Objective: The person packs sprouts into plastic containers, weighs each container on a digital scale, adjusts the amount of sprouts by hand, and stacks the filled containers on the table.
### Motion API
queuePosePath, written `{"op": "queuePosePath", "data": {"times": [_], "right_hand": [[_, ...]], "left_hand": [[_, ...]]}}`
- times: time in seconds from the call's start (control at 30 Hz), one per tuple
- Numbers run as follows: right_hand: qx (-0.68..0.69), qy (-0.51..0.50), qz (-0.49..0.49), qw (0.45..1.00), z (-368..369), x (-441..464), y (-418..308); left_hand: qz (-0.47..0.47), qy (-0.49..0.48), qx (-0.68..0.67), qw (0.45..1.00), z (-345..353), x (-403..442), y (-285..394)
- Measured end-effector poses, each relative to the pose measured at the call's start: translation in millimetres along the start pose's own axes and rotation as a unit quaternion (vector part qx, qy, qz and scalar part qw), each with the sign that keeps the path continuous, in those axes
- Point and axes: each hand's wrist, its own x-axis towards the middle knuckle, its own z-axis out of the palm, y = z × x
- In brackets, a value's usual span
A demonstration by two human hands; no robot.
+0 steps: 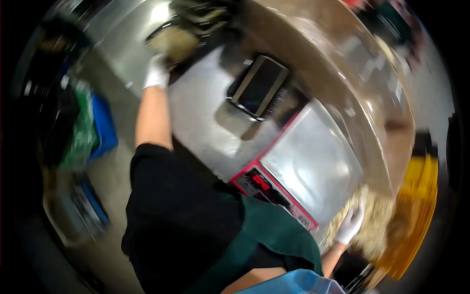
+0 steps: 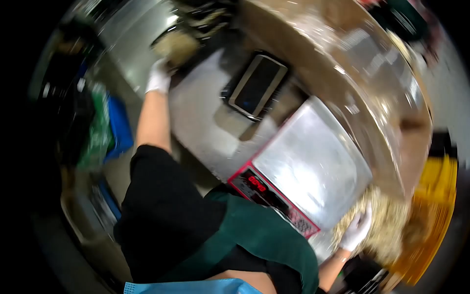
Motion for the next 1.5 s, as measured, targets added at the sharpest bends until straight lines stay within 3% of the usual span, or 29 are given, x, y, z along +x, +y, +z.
{"op": "queuePosePath", "data": {"times": [0.07, 0.1, 0.13, 0.2, 0.3, 0.33, 0.37, 0.4, 0.43, 0.5, 0.53, 0.57, 0.6, 0.63, 0.67, 0.7, 0.77, 0.83, 0.9, 0.97, 1.03, 1.1, 1.13, 1.23, 1.3, 1.37, 1.4, 1.43, 1.5], "right_hand": [[-0.121, 0.037, -0.017, 0.992, -24.1, -10.1, 6.7], [-0.074, 0.074, 0.025, 0.994, -35.4, -18.1, 5.2], [-0.217, 0.091, -0.012, 0.972, -61.7, -22.6, 6.8], [-0.345, 0.229, -0.066, 0.908, -134.4, -34.8, 46.3], [-0.369, 0.418, 0.022, 0.83, -249.1, -62.3, 81.7], [-0.372, 0.43, 0.133, 0.812, -277.4, -76.7, 112.9], [-0.372, 0.403, 0.138, 0.825, -298.0, -91.0, 155.0], [-0.31, 0.32, 0.244, 0.862, -305.7, -107.1, 204.8], [-0.236, 0.23, 0.342, 0.88, -305.8, -120.1, 236.4], [-0.158, 0.203, 0.31, 0.915, -286.9, -134.7, 227.3], [-0.192, 0.189, 0.313, 0.911, -282.2, -143.1, 233.9], [-0.217, 0.166, 0.319, 0.908, -277.2, -148.7, 230.5], [-0.242, 0.142, 0.324, 0.904, -271.7, -153.5, 225.3], [-0.258, 0.112, 0.337, 0.898, -269.2, -154.2, 217.3], [-0.285, 0.098, 0.329, 0.895, -266.6, -155.7, 217.4], [-0.326, 0.081, 0.363, 0.869, -265.9, -149.9, 210.0], [-0.374, 0.111, 0.356, 0.849, -267.9, -141.3, 184.8], [-0.389, 0.2, 0.243, 0.866, -277.3, -150.3, 198.8], [-0.371, 0.223, 0.19, 0.881, -289.0, -152.1, 178.7], [-0.326, 0.229, 0.041, 0.916, -290.3, -149.1, 135.4], [-0.259, 0.216, -0.126, 0.933, -272.0, -136.7, 114.9], [-0.366, 0.105, -0.146, 0.913, -241.0, -122.8, 79.7], [-0.366, 0.065, -0.177, 0.911, -214.1, -117.5, 73.7], [-0.217, 0.011, -0.27, 0.938, -131.5, -109.6, 73.1], [-0.047, -0.026, -0.284, 0.957, -138.2, -86.8, 69.3], [0.111, -0.03, -0.196, 0.974, -154.2, -55.3, 97.3], [0.127, 0.077, -0.089, 0.985, -147.5, -50.4, 127.1], [0.078, 0.104, 0.041, 0.991, -149.6, -32.9, 157.7], [-0.024, 0.131, 0.415, 0.9, -151.1, 7.1, 209.2]], "left_hand": [[0.047, -0.071, 0.004, 0.996, -11.6, 15.2, -14.0], [0.048, -0.094, 0.014, 0.994, -8.8, 13.8, -13.4], [0.05, -0.1, 0.031, 0.993, -6.4, 2.8, -7.7], [0.056, -0.076, 0.073, 0.993, -2.5, -24.2, 3.4], [0.137, 0.011, 0.218, 0.966, -2.2, -78.8, 7.9], [0.099, -0.016, 0.227, 0.969, 5.9, -98.8, 4.7], [0.062, -0.032, 0.234, 0.97, 5.0, -125.3, 0.6], [0.061, -0.118, 0.249, 0.959, 15.5, -168.1, 0.3], [0.181, -0.178, 0.26, 0.931, 23.4, -176.0, -13.3], [0.183, -0.316, 0.222, 0.904, 53.3, -214.7, -28.0], [0.265, -0.272, 0.222, 0.898, 79.8, -259.9, -43.4], [0.351, -0.352, 0.287, 0.819, 102.8, -291.8, -48.2], [0.411, -0.317, 0.455, 0.724, 127.0, -361.9, -38.1], [0.233, -0.436, 0.417, 0.762, 142.1, -394.1, -48.6], [0.361, -0.507, 0.404, 0.67, 144.8, -398.5, -88.9], [0.595, -0.493, 0.472, 0.424, 159.4, -433.7, -91.8], [0.566, -0.586, 0.424, 0.396, 180.2, -503.5, -95.0], [0.434, -0.734, 0.299, 0.429, 189.4, -544.5, -98.2], [0.422, -0.745, 0.289, 0.427, 188.9, -559.3, -97.8], [0.277, -0.773, 0.251, 0.513, 192.3, -566.0, -101.8], [0.168, -0.785, 0.27, 0.532, 203.4, -578.7, -99.9], [-0.159, -0.768, 0.14, 0.604, 214.0, -614.4, -92.0], [-0.309, -0.763, 0.016, 0.567, 216.7, -615.3, -105.2], [-0.309, -0.683, 0.043, 0.66, 220.1, -640.4, -109.4], [-0.322, -0.623, 0.069, 0.709, 219.5, -625.5, -107.7], [-0.27, -0.568, 0.081, 0.773, 208.4, -610.3, -114.8], [-0.268, -0.535, 0.096, 0.795, 203.1, -602.1, -115.0], [-0.262, -0.53, 0.097, 0.8, 197.3, -589.7, -118.2], [-0.235, -0.483, 0.069, 0.841, 192.4, -597.6, -107.4]]}}
